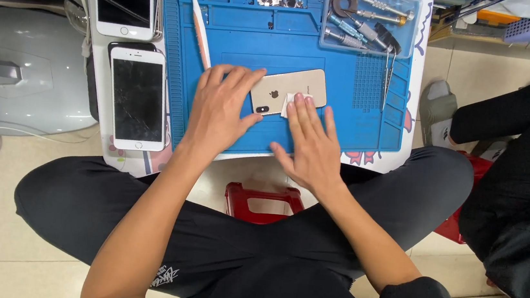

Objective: The person cleans the back and screen of a gold smartphone using a white wipe. They wipe the back surface thoroughly, then flip the device to clean the front screen. The person is seated on a red stool in a room with shelves of electronics.

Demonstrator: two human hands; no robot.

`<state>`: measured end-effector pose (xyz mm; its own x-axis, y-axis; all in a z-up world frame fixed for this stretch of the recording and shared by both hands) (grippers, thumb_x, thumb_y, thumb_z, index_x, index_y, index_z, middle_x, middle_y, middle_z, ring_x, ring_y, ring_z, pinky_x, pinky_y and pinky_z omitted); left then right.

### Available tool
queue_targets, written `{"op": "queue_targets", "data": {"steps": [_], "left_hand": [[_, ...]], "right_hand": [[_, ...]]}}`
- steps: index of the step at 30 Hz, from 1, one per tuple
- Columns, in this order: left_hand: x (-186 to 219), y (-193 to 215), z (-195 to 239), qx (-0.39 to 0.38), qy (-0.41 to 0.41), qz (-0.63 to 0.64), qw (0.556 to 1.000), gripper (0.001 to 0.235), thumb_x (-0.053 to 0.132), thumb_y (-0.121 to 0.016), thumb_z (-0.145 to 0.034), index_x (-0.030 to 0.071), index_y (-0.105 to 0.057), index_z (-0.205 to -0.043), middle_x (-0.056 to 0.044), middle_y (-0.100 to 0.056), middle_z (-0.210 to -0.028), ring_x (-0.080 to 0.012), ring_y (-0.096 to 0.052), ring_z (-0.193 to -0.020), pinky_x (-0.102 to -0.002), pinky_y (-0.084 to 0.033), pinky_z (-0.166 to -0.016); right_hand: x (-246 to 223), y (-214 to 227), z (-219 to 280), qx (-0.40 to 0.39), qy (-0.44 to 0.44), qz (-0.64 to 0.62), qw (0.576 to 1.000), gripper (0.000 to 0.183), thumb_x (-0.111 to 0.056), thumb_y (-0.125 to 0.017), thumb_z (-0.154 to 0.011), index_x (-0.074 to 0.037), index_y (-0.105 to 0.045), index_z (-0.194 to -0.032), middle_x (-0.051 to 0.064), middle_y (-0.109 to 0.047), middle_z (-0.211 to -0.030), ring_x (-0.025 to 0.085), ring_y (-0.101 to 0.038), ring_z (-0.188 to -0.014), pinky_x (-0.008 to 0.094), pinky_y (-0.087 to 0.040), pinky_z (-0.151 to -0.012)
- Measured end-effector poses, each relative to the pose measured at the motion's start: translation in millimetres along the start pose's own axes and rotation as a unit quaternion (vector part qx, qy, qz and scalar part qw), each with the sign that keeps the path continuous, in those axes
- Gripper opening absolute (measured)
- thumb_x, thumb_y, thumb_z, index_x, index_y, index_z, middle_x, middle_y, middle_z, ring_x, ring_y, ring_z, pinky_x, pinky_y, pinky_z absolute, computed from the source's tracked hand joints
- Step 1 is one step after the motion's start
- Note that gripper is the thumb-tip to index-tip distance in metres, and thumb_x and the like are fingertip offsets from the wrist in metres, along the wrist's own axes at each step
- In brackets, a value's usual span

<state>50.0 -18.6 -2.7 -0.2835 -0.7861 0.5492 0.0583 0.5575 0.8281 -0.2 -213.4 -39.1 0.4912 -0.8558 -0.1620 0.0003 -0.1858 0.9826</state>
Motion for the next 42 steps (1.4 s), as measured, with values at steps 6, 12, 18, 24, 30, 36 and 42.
{"op": "queue_targets", "data": {"steps": [6, 12, 18, 24, 30, 36, 42], "left_hand": [[3, 2, 3, 0.016, -0.006, -0.011, 1.000, 0.082, 0.017, -0.100, -0.068, 0.010, -0.066, -0.142, -0.011, -0.071, -0.120, -0.0350, -0.057, -0.125, -0.059, -0.036, -0.115], [3, 2, 7, -0.006, 0.004, -0.009, 1.000, 0.080, 0.018, -0.097, -0.071, 0.011, -0.065, -0.144, -0.011, -0.071, -0.124, -0.0347, -0.056, -0.128, -0.060, -0.029, -0.119], [4, 6, 11, -0.005, -0.010, -0.023, 1.000, 0.083, 0.017, -0.097, -0.071, 0.011, -0.063, -0.146, -0.011, -0.071, -0.126, -0.0354, -0.058, -0.128, -0.059, -0.031, -0.120], [1, 5, 12, -0.008, 0.005, 0.005, 1.000, 0.082, 0.013, -0.096, -0.072, 0.011, -0.062, -0.147, -0.013, -0.072, -0.126, -0.0365, -0.059, -0.130, -0.061, -0.031, -0.120], [-4, 4, 11, -0.009, -0.005, 0.000, 1.000, 0.084, 0.017, -0.095, -0.071, 0.013, -0.061, -0.148, -0.011, -0.072, -0.127, -0.0346, -0.060, -0.128, -0.060, -0.034, -0.118], [7, 11, -2, -0.032, -0.010, -0.007, 0.999, 0.080, 0.018, -0.094, -0.074, 0.011, -0.061, -0.147, -0.012, -0.072, -0.126, -0.0332, -0.060, -0.128, -0.057, -0.036, -0.118], [3, 11, -1, -0.054, 0.023, -0.013, 0.998, 0.084, 0.015, -0.094, -0.071, 0.012, -0.061, -0.148, -0.012, -0.073, -0.127, -0.0335, -0.059, -0.130, -0.057, -0.036, -0.119]], "right_hand": [[-19, -4, -5, 0.005, 0.006, -0.012, 1.000, 0.083, -0.060, -0.045, -0.105, -0.003, -0.039, -0.164, 0.019, -0.034, -0.172, 0.034, -0.030, -0.160, 0.056, -0.014, -0.131], [2, 7, -4, -0.013, -0.057, -0.003, 0.998, 0.077, -0.054, -0.046, -0.105, -0.006, -0.040, -0.165, 0.016, -0.036, -0.172, 0.030, -0.029, -0.161, 0.056, -0.005, -0.132], [-28, -3, -3, -0.040, 0.000, -0.016, 0.999, 0.084, -0.064, -0.042, -0.104, -0.006, -0.038, -0.165, 0.016, -0.029, -0.175, 0.031, -0.026, -0.162, 0.055, -0.009, -0.132], [-16, 0, -14, -0.046, -0.002, -0.024, 0.999, 0.075, -0.055, -0.039, -0.107, -0.010, -0.036, -0.167, 0.011, -0.029, -0.175, 0.027, -0.025, -0.162, 0.053, -0.004, -0.133], [-22, -2, -19, -0.036, 0.064, -0.017, 0.997, 0.075, -0.059, -0.038, -0.108, -0.015, -0.033, -0.168, 0.006, -0.027, -0.176, 0.023, -0.024, -0.162, 0.052, -0.007, -0.133], [-1, 3, -17, -0.022, 0.104, 0.011, 0.994, 0.072, -0.060, -0.038, -0.107, -0.023, -0.030, -0.169, 0.000, -0.029, -0.175, 0.020, -0.028, -0.161, 0.055, -0.009, -0.133], [-12, 7, -27, -0.010, 0.175, -0.030, 0.984, 0.071, -0.058, -0.036, -0.108, -0.015, -0.037, -0.165, 0.007, -0.036, -0.172, 0.023, -0.031, -0.160, 0.055, -0.013, -0.133]]}}
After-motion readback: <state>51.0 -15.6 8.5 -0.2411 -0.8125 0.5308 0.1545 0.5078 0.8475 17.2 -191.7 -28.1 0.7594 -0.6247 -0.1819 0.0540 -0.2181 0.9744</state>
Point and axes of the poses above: each hand's wrist, its own z-axis away from the middle knuckle, its own y-axis out of the back of the hand, x = y × z, the point moved 5 cm from there along -z, towards the middle knuckle
